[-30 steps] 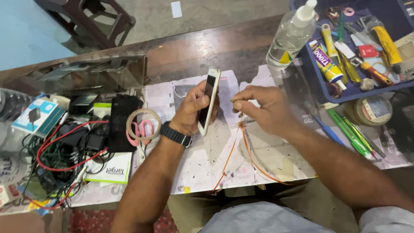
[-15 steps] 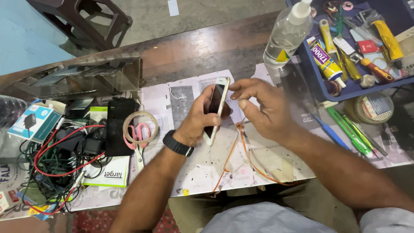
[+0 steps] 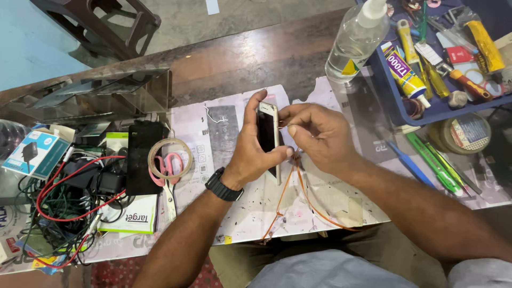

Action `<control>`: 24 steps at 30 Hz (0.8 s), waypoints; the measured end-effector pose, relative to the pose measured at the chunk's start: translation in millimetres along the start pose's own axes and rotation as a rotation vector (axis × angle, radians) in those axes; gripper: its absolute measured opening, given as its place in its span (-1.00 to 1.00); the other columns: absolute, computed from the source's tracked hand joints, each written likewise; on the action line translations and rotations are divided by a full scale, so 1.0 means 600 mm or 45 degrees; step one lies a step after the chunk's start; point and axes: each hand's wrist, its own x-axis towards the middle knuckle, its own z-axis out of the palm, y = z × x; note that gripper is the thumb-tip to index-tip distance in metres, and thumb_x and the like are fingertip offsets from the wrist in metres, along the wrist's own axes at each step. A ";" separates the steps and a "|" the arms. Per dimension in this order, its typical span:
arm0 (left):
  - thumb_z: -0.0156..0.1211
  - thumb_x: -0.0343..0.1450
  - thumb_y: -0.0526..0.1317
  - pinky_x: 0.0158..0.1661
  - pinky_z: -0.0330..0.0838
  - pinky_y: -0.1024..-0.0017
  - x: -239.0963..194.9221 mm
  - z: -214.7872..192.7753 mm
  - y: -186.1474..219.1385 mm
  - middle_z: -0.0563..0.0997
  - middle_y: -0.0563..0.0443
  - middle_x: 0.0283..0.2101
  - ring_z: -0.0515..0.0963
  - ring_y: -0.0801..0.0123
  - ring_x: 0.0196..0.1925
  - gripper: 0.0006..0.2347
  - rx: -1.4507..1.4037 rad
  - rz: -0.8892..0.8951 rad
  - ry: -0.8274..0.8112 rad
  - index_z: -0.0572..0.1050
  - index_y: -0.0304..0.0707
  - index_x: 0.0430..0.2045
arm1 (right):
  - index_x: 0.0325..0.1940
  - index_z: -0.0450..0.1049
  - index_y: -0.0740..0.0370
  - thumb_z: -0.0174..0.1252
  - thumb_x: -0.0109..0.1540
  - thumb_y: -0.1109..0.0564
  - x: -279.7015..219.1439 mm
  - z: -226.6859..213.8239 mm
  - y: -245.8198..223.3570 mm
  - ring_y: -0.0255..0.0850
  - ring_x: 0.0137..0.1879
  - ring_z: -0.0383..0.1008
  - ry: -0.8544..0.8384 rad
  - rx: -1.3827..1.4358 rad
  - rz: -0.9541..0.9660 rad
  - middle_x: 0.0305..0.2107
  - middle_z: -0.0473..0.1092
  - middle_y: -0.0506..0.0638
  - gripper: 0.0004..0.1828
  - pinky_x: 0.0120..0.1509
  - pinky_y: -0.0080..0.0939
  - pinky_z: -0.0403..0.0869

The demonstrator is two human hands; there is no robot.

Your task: The person holds a white smartphone and uses a thin orange wire and a small metal tool to probe the top edge and screen area. The person repeatedly inserts and removes the wire and tool while rotating the phone to access different sides.

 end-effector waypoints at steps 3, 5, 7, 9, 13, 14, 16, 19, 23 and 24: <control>0.44 0.21 -0.24 0.14 0.47 0.40 0.000 0.003 0.000 0.49 -0.07 0.03 0.53 0.33 0.08 -0.09 0.084 -0.036 0.071 -0.04 -0.29 0.46 | -0.14 0.43 0.37 0.13 0.33 0.31 0.002 0.002 0.004 -0.36 -0.08 0.54 0.015 0.002 0.042 0.04 0.50 0.17 -0.95 -0.06 -0.35 0.57; 0.44 0.20 -0.24 0.10 0.49 0.41 0.000 0.004 -0.001 0.51 -0.05 0.00 0.55 0.35 0.04 -0.10 0.102 -0.044 0.090 -0.03 -0.29 0.44 | -0.16 0.44 0.38 0.13 0.32 0.31 0.002 0.003 0.005 -0.36 -0.11 0.54 0.027 -0.019 0.064 0.02 0.51 0.18 -0.95 -0.07 -0.35 0.57; 0.44 0.21 -0.24 0.09 0.50 0.42 -0.001 0.004 -0.002 0.51 -0.03 -0.03 0.56 0.36 0.02 -0.09 0.070 -0.048 0.090 -0.05 -0.29 0.44 | -0.18 0.44 0.38 0.13 0.31 0.31 0.001 0.003 0.005 -0.35 -0.10 0.55 0.026 -0.055 0.071 0.01 0.53 0.18 -0.95 -0.06 -0.35 0.58; 0.45 0.22 -0.24 0.09 0.50 0.42 -0.002 0.003 -0.003 0.50 -0.04 -0.02 0.56 0.37 0.02 -0.09 0.050 -0.025 0.085 -0.05 -0.30 0.45 | -0.18 0.44 0.39 0.13 0.31 0.32 -0.001 0.005 0.005 -0.35 -0.10 0.55 0.031 -0.030 0.060 0.00 0.54 0.19 -0.96 -0.04 -0.34 0.58; 0.48 0.22 -0.26 0.11 0.50 0.43 -0.004 0.006 -0.007 0.50 -0.04 -0.03 0.55 0.38 0.02 -0.08 0.056 0.055 0.109 -0.05 -0.32 0.45 | -0.19 0.44 0.40 0.15 0.32 0.33 -0.003 0.006 0.003 -0.33 -0.08 0.55 0.042 -0.043 0.054 -0.03 0.54 0.23 -0.96 0.01 -0.30 0.57; 0.47 0.23 -0.27 0.12 0.50 0.43 -0.005 0.008 -0.008 0.50 -0.04 -0.03 0.55 0.38 0.02 -0.08 0.036 0.058 0.111 -0.06 -0.32 0.45 | -0.18 0.43 0.41 0.14 0.32 0.33 -0.004 0.005 0.002 -0.33 -0.08 0.55 0.036 0.002 0.055 -0.02 0.53 0.23 -0.96 0.00 -0.30 0.58; 0.46 0.23 -0.29 0.12 0.51 0.42 -0.007 0.010 -0.009 0.50 -0.03 -0.03 0.55 0.38 0.02 -0.08 -0.002 0.065 0.117 -0.07 -0.33 0.45 | -0.18 0.42 0.41 0.12 0.33 0.33 -0.004 0.004 -0.001 -0.33 -0.08 0.56 0.023 0.094 0.056 -0.01 0.52 0.24 -0.96 0.00 -0.30 0.59; 0.46 0.23 -0.32 0.15 0.49 0.41 -0.009 0.014 -0.010 0.47 -0.04 -0.01 0.52 0.39 0.04 -0.09 0.060 0.120 0.155 -0.06 -0.34 0.46 | -0.22 0.43 0.41 0.12 0.29 0.34 -0.004 0.003 -0.006 -0.34 -0.18 0.58 0.029 -0.007 0.073 -0.05 0.54 0.24 -0.97 -0.11 -0.33 0.60; 0.46 0.23 -0.33 0.13 0.50 0.43 -0.009 0.017 -0.010 0.49 -0.02 -0.04 0.54 0.41 0.01 -0.10 0.082 0.124 0.182 -0.06 -0.33 0.45 | -0.22 0.42 0.40 0.11 0.29 0.36 -0.001 0.002 -0.014 -0.33 -0.19 0.60 0.021 -0.019 0.019 -0.05 0.55 0.24 -0.99 -0.12 -0.33 0.62; 0.47 0.23 -0.33 0.11 0.51 0.44 -0.008 0.018 -0.010 0.49 -0.01 -0.05 0.54 0.42 0.00 -0.09 0.074 0.116 0.186 -0.06 -0.34 0.45 | -0.23 0.42 0.40 0.10 0.29 0.36 0.000 0.002 -0.015 -0.33 -0.20 0.61 0.028 -0.044 0.017 -0.06 0.55 0.23 -0.99 -0.14 -0.33 0.63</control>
